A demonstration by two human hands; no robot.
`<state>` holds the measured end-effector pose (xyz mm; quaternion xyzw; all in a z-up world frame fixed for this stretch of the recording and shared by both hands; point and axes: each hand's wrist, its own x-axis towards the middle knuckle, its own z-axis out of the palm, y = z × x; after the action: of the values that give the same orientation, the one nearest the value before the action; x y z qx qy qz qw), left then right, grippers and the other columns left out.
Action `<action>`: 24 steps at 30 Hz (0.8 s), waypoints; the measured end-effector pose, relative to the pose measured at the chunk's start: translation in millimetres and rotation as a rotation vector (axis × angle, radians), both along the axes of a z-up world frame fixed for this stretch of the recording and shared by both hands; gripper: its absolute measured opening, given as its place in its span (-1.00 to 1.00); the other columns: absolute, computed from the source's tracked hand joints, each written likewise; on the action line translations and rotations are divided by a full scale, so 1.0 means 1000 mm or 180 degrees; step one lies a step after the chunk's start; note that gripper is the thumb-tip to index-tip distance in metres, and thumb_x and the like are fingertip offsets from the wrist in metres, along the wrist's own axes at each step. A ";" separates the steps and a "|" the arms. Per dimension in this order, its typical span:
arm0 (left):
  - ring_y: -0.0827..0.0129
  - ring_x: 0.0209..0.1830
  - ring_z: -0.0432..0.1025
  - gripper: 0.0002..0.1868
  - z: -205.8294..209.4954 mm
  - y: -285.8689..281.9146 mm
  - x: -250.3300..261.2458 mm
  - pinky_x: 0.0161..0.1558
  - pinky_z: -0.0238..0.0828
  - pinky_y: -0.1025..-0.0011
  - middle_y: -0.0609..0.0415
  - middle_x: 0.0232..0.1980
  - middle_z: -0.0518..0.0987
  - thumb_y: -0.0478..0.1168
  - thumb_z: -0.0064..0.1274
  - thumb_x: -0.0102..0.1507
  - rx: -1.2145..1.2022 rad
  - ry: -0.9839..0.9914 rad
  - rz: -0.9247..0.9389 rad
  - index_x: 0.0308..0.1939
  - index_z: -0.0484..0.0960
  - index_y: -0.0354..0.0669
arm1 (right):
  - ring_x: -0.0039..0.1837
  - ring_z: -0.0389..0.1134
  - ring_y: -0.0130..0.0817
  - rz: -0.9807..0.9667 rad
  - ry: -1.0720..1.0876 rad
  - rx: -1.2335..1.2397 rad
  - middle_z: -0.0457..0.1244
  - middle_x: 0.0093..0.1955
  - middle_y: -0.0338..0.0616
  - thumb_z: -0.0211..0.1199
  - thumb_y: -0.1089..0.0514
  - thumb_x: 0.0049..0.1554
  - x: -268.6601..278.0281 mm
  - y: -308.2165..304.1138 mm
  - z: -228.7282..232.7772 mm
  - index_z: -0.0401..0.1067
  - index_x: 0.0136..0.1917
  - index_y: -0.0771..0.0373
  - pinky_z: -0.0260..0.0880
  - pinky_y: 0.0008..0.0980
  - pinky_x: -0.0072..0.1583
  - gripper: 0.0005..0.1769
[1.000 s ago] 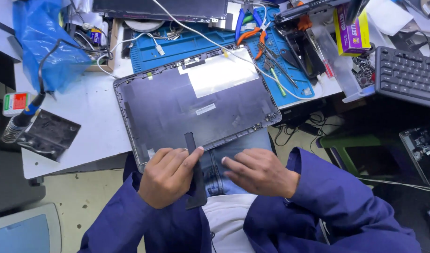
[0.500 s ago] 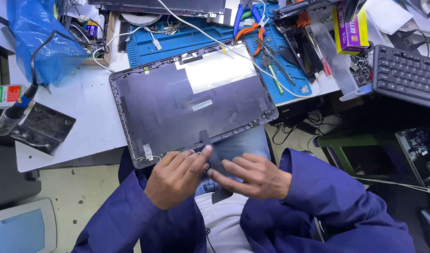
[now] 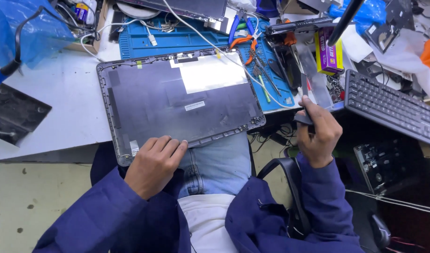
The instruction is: The person uses a soldering iron to work on the circuit board of a disassembled electronic device held on their lap. They then set the device down and use a screwdriver to remove a small metal bracket from the device's casing.
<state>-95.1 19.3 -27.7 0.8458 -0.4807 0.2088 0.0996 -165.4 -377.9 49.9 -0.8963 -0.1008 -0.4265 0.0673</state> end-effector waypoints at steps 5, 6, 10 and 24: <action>0.14 -0.11 0.58 -0.74 -0.001 0.003 0.004 -0.08 0.48 0.24 0.04 -0.24 0.65 -0.36 0.08 0.26 0.0108 0.0074 -0.0075 0.01 0.69 -0.09 | -0.15 0.45 0.04 -0.0192 0.0027 -0.0066 0.44 -0.13 0.04 0.41 0.31 0.29 0.000 -0.039 -0.022 0.70 0.20 0.37 0.46 -0.12 -0.11 -0.78; 0.15 -0.13 0.58 -0.76 0.000 0.003 0.003 -0.09 0.48 0.25 0.04 -0.25 0.65 -0.36 0.11 0.25 0.0145 0.0075 -0.0081 -0.01 0.70 -0.09 | -0.16 0.45 0.00 -0.0248 -0.0048 -0.0104 0.43 -0.15 0.01 0.41 0.36 0.27 -0.001 -0.045 -0.027 0.72 0.21 0.33 0.46 -0.14 -0.12 -0.75; 0.16 -0.16 0.59 -0.77 -0.002 0.004 0.001 -0.08 0.49 0.25 0.06 -0.26 0.65 -0.34 0.15 0.22 0.0274 0.0052 -0.0100 -0.05 0.70 -0.09 | -0.17 0.45 -0.02 -0.0403 -0.0139 -0.0021 0.44 -0.17 -0.01 0.42 0.43 0.26 0.000 -0.045 -0.021 0.73 0.17 0.32 0.46 -0.20 -0.14 -0.76; 0.21 -0.24 0.56 -0.70 -0.002 0.006 0.000 -0.12 0.47 0.28 0.09 -0.27 0.64 -0.35 0.20 0.11 0.0311 -0.0037 -0.0001 -0.07 0.71 -0.05 | 0.08 0.47 0.16 -0.0628 0.0426 0.0257 0.44 0.10 0.17 0.30 0.38 0.25 0.015 -0.062 -0.049 0.58 0.32 0.37 0.49 -0.05 -0.03 -0.63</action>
<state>-95.1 25.8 -29.8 0.8483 -0.4911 0.1900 0.0554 -150.1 -439.5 0.6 -0.9249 0.0099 -0.3741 0.0676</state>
